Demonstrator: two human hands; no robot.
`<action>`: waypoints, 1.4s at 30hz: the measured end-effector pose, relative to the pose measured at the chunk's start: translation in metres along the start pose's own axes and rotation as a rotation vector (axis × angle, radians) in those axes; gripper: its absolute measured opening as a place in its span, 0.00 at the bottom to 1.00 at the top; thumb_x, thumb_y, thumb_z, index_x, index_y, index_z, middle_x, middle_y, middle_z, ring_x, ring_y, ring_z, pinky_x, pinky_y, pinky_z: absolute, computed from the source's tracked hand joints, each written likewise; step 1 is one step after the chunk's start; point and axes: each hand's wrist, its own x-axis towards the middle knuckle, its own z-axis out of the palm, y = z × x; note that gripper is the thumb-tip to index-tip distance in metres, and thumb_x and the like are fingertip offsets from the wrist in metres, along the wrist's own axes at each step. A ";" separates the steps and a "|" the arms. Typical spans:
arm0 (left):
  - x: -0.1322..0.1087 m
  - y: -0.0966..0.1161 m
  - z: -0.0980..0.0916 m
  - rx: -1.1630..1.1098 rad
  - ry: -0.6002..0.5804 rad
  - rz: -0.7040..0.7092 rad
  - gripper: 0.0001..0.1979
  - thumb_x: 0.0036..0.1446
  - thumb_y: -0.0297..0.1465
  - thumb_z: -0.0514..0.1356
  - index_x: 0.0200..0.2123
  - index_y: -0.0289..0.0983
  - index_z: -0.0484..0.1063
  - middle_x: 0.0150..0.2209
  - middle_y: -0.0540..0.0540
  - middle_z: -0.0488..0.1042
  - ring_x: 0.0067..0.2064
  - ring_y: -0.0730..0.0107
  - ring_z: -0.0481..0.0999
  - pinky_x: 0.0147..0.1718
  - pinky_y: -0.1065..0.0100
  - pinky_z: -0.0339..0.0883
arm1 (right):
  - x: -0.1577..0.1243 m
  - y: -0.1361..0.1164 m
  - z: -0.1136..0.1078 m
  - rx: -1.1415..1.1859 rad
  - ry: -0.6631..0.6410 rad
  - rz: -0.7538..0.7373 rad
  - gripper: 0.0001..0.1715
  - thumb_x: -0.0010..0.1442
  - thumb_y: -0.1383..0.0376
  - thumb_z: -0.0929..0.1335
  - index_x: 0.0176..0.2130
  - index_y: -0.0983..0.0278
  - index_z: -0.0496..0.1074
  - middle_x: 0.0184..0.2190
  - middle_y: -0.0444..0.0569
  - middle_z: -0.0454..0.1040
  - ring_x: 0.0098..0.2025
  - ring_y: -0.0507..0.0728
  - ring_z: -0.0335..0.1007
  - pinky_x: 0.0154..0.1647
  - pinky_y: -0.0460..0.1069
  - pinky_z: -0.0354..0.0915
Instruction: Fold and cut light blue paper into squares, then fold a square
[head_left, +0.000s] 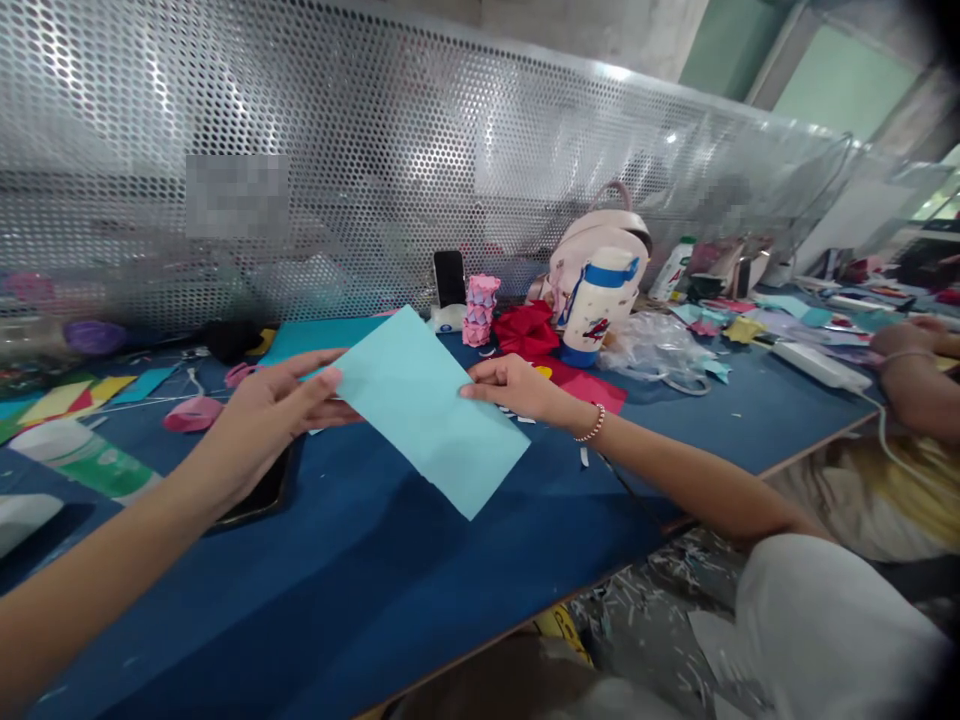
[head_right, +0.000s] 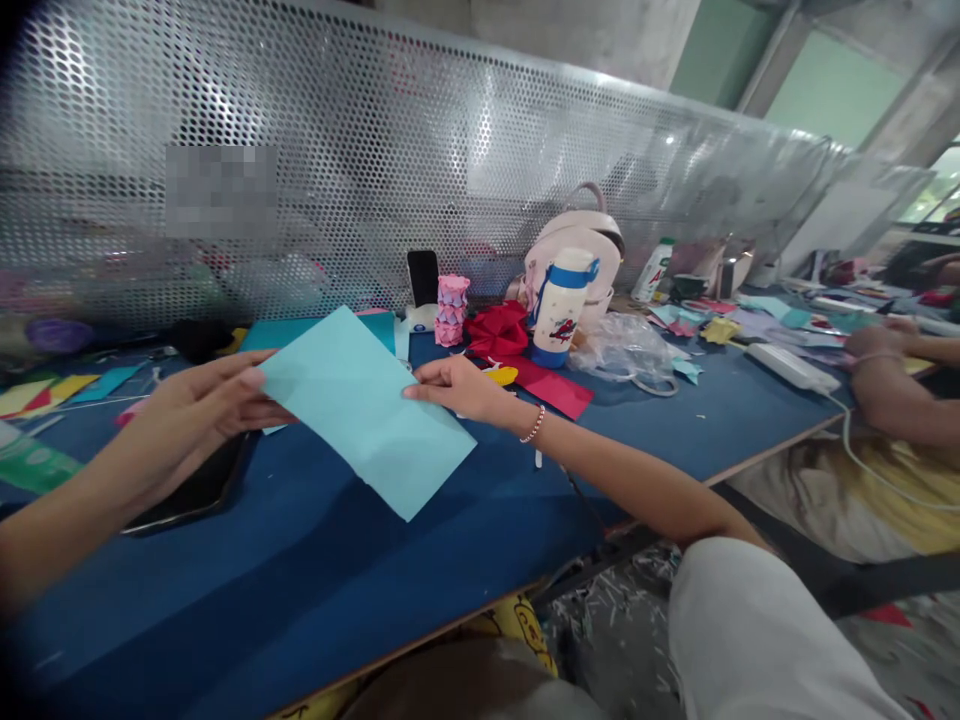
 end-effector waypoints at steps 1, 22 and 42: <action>0.000 0.001 0.002 0.011 -0.020 -0.033 0.49 0.39 0.63 0.81 0.57 0.37 0.83 0.43 0.40 0.90 0.42 0.51 0.91 0.42 0.55 0.90 | 0.002 -0.003 -0.001 -0.004 -0.016 0.001 0.40 0.57 0.36 0.80 0.25 0.60 0.62 0.22 0.35 0.51 0.25 0.47 0.44 0.24 0.46 0.42; -0.006 -0.007 -0.017 0.044 0.075 0.039 0.28 0.31 0.51 0.87 0.32 0.40 0.89 0.56 0.38 0.88 0.56 0.48 0.88 0.42 0.68 0.86 | -0.034 -0.007 -0.026 -0.169 0.176 -0.210 0.17 0.70 0.62 0.72 0.53 0.53 0.89 0.58 0.46 0.86 0.61 0.62 0.80 0.64 0.58 0.75; -0.032 -0.021 -0.028 0.286 0.187 0.271 0.06 0.48 0.37 0.76 0.21 0.52 0.86 0.30 0.52 0.88 0.31 0.64 0.86 0.31 0.67 0.84 | -0.063 -0.006 0.024 0.497 0.098 0.171 0.25 0.63 0.44 0.81 0.41 0.61 0.81 0.39 0.47 0.83 0.41 0.55 0.78 0.46 0.50 0.77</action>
